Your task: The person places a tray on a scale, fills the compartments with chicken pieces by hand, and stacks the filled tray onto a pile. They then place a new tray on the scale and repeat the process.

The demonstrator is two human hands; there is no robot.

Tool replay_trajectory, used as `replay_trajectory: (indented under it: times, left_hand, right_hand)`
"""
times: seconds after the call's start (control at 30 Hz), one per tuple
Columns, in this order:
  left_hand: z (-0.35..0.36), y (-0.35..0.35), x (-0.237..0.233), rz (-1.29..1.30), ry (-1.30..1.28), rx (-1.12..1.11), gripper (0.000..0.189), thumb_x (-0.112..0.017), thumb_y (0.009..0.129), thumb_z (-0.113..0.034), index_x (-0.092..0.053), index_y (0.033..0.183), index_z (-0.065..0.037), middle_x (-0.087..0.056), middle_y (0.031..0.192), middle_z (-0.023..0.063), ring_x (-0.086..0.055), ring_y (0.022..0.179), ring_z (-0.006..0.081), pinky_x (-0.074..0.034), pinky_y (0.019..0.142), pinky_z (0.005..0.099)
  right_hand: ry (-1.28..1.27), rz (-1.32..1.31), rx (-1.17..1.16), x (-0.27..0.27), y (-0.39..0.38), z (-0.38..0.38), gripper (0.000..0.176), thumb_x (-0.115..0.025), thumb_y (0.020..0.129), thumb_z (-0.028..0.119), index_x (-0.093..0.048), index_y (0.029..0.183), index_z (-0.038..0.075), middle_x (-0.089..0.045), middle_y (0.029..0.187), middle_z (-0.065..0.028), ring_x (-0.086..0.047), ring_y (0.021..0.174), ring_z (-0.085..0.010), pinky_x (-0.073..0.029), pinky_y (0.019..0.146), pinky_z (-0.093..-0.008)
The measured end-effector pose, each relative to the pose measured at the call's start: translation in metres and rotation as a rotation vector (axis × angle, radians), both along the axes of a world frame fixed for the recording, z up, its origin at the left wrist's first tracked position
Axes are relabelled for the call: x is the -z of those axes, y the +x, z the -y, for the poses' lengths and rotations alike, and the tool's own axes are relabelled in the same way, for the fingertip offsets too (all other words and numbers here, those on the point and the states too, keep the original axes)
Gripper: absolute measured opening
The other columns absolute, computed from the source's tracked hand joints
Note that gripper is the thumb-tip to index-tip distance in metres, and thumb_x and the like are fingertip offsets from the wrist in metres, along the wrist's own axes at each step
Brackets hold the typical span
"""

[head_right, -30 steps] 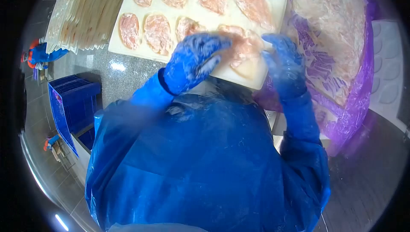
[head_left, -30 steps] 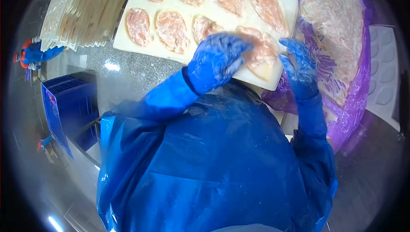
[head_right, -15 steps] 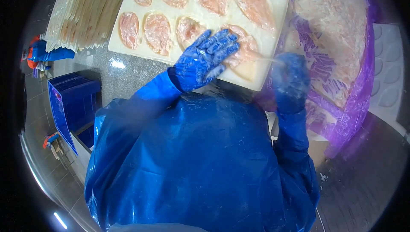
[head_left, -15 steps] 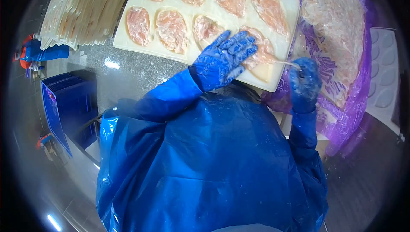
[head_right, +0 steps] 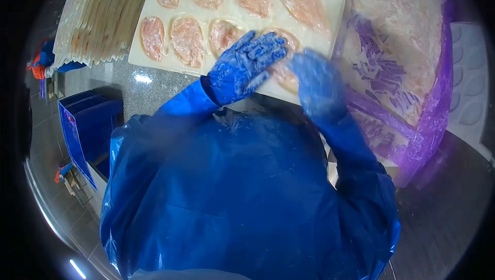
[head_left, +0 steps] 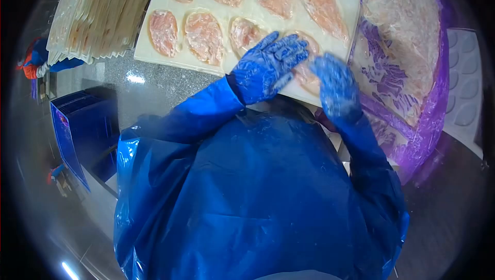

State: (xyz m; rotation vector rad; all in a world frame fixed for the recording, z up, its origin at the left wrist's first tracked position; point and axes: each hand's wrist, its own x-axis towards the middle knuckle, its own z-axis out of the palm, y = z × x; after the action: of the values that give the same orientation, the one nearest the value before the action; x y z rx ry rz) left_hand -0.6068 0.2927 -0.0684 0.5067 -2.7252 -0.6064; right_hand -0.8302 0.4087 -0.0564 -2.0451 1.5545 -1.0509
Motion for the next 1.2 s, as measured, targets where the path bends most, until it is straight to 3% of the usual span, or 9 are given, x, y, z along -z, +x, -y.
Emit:
replay_trajectory:
  times: [0.13, 0.4, 0.57, 0.63, 0.7, 0.8, 1.0, 1.07, 1.2]
  left_hand:
    - [0.003, 0.005, -0.006, 0.11, -0.077, -0.06, 0.061, -0.051, 0.097, -0.029, -0.034, 0.153, -0.012, -0.034, 0.158, 0.0123, -0.027, 0.148, 0.03, -0.011, 0.121, 0.0533]
    - [-0.024, -0.006, -0.014, 0.049, -0.023, -0.285, 0.067, -0.052, 0.095, -0.034, -0.03, 0.154, -0.011, -0.028, 0.16, 0.0124, -0.02, 0.15, 0.0292, -0.007, 0.122, 0.0518]
    - [-0.03, 0.017, -0.022, 0.153, 0.146, 0.144, 0.073, -0.053, 0.095, -0.039, -0.025, 0.157, -0.011, -0.021, 0.163, 0.0139, -0.017, 0.151, 0.0295, -0.005, 0.123, 0.0481]
    - [-0.005, 0.029, -0.027, -0.227, 0.163, -0.078, 0.06, -0.061, 0.091, -0.029, -0.046, 0.146, -0.011, -0.041, 0.152, 0.0141, -0.038, 0.141, 0.032, -0.025, 0.118, 0.0491]
    - [0.012, 0.041, -0.037, -0.181, 0.048, -0.563, 0.045, -0.065, 0.088, -0.022, -0.059, 0.131, -0.01, -0.056, 0.131, 0.0132, -0.053, 0.119, 0.0334, -0.04, 0.104, 0.0486]
    - [0.03, 0.044, -0.014, 0.181, -0.152, -0.551, 0.034, -0.066, 0.085, -0.018, -0.063, 0.118, -0.009, -0.061, 0.11, 0.0125, -0.058, 0.1, 0.0334, -0.046, 0.091, 0.0479]
    - [0.034, 0.059, -0.019, -0.279, 0.212, -0.495, 0.017, -0.065, 0.086, -0.003, -0.067, 0.103, -0.005, -0.065, 0.099, 0.0111, -0.061, 0.093, 0.0278, -0.05, 0.082, 0.0402]
    - [0.032, 0.056, -0.033, -0.611, 0.586, -0.423, 0.02, -0.064, 0.088, 0.004, -0.067, 0.107, -0.001, -0.067, 0.101, 0.0129, -0.063, 0.096, 0.0228, -0.05, 0.087, 0.0347]
    - [0.02, 0.026, -0.052, -0.689, 0.579, -0.286, 0.018, -0.067, 0.088, -0.006, -0.068, 0.105, -0.003, -0.066, 0.103, 0.0141, -0.064, 0.095, 0.0278, -0.051, 0.085, 0.0381]
  right_hand:
    - [0.003, -0.375, -0.131, -0.01, -0.007, -0.019, 0.045, -0.059, 0.084, 0.003, -0.059, 0.129, 0.003, -0.057, 0.132, -0.017, -0.055, 0.123, -0.0323, -0.042, 0.106, -0.0452]
    - [0.187, -0.527, -0.062, 0.003, 0.006, -0.053, 0.055, -0.057, 0.092, 0.029, -0.05, 0.142, 0.01, -0.047, 0.147, -0.0136, -0.038, 0.14, -0.0321, -0.026, 0.116, -0.0502]
    - [0.236, -0.544, -0.086, -0.012, 0.008, -0.039, 0.068, -0.056, 0.092, 0.041, -0.04, 0.15, 0.009, -0.038, 0.155, -0.0147, -0.031, 0.145, -0.0346, -0.021, 0.118, -0.052]
    - [0.193, -0.446, -0.015, -0.018, 0.012, -0.022, 0.073, -0.06, 0.089, 0.042, -0.038, 0.151, 0.008, -0.034, 0.157, -0.0152, -0.029, 0.146, -0.0345, -0.02, 0.118, -0.0523]
    - [0.214, -0.454, -0.051, -0.027, 0.023, -0.005, 0.078, -0.065, 0.086, 0.04, -0.036, 0.151, 0.008, -0.031, 0.158, -0.0156, -0.028, 0.147, -0.0346, -0.019, 0.118, -0.0525]
    - [0.187, -0.533, -0.122, -0.021, 0.024, 0.007, 0.071, -0.065, 0.088, 0.03, -0.039, 0.15, 0.006, -0.036, 0.155, -0.0172, -0.03, 0.145, -0.0357, -0.02, 0.118, -0.0526]
    - [0.068, 0.065, -0.06, -0.023, 0.021, 0.019, 0.044, -0.058, 0.092, 0.011, -0.055, 0.135, 0.002, -0.053, 0.139, -0.0201, -0.048, 0.131, -0.0353, -0.035, 0.112, -0.0466]
    - [0.099, 0.09, -0.04, -0.033, 0.026, 0.032, 0.045, -0.059, 0.091, 0.01, -0.055, 0.135, 0.001, -0.053, 0.138, -0.0201, -0.049, 0.13, -0.0349, -0.037, 0.11, -0.0453]
    - [0.303, 0.559, -0.052, -0.047, 0.069, 0.062, 0.054, -0.063, 0.089, 0.001, -0.048, 0.14, -0.002, -0.055, 0.136, -0.017, -0.053, 0.126, -0.0299, -0.042, 0.106, -0.039]
